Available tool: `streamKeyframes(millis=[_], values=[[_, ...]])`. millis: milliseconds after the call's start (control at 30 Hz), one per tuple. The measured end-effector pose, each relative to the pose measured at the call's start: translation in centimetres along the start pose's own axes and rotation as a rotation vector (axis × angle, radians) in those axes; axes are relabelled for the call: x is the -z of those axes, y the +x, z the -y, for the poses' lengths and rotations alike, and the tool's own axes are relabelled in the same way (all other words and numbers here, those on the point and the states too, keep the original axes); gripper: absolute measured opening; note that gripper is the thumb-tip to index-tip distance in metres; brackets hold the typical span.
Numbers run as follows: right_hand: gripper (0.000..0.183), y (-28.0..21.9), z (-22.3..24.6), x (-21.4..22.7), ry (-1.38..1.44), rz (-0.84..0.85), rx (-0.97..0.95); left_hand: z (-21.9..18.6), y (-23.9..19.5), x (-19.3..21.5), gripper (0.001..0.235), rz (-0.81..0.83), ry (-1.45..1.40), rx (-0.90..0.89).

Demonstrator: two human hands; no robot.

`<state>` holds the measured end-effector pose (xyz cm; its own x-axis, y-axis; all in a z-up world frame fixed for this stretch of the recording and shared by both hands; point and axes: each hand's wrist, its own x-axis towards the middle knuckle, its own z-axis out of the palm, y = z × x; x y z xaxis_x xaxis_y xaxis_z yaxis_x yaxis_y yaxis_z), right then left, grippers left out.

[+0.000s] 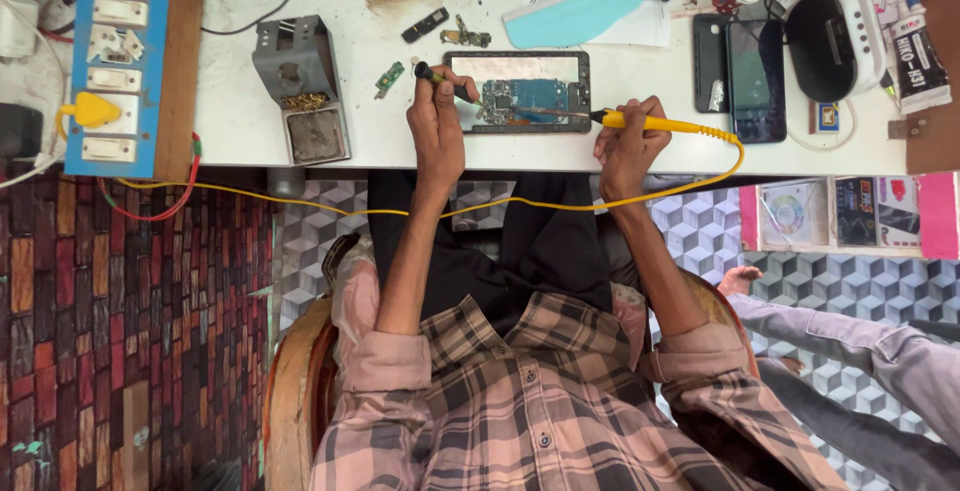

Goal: The person uses a hot air gun and a small tool to work on a disassembled mobile device motherboard placed on a workbench. They repeatedly apply heat and manipulate components on the circuit board throughout the clip.

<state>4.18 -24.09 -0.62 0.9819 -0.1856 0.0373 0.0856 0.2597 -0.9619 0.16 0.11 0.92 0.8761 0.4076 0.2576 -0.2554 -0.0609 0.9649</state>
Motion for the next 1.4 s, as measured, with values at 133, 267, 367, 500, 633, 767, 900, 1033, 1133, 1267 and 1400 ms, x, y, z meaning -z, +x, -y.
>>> streamKeyframes(millis=[133,267,367,500,633,767,900,1033,1133,1267,1400], values=[[0.026,-0.18,0.17,0.17,0.002,0.005,-0.011,-0.13,-0.16,-0.03,0.04,0.004,0.008,-0.007],[0.026,-0.15,0.11,0.0,-0.02,-0.017,-0.021,0.16,-0.22,0.01,0.04,0.003,0.014,-0.017],[0.026,0.02,0.18,-0.21,0.023,-0.025,0.003,0.4,0.01,0.01,0.04,0.003,0.017,0.008],[0.027,0.1,0.26,-0.24,-0.008,-0.022,-0.018,0.44,0.12,-0.06,0.04,0.004,0.029,-0.012],[0.028,-0.05,0.03,-0.04,0.017,-0.02,-0.007,0.29,-0.09,0.06,0.038,0.004,0.008,-0.016],[0.026,0.02,0.0,0.01,0.034,0.01,-0.001,-0.04,-0.04,-0.09,0.037,0.0,0.001,0.012],[0.027,-0.09,0.03,-0.07,-0.005,-0.017,0.001,-0.13,0.07,-0.08,0.038,-0.002,0.004,-0.004],[0.027,0.0,0.08,-0.06,-0.009,-0.036,-0.015,-0.09,-0.02,0.0,0.04,-0.007,0.013,0.004],[0.027,0.15,0.13,-0.2,-0.003,-0.033,-0.009,-0.13,0.11,-0.04,0.041,-0.005,0.013,0.004],[0.027,-0.13,0.21,-0.31,0.007,-0.022,0.02,-0.21,0.03,-0.08,0.04,-0.007,0.011,-0.003],[0.027,-0.08,0.23,-0.33,0.024,-0.007,0.028,0.11,0.13,-0.02,0.041,0.0,0.03,0.014]])
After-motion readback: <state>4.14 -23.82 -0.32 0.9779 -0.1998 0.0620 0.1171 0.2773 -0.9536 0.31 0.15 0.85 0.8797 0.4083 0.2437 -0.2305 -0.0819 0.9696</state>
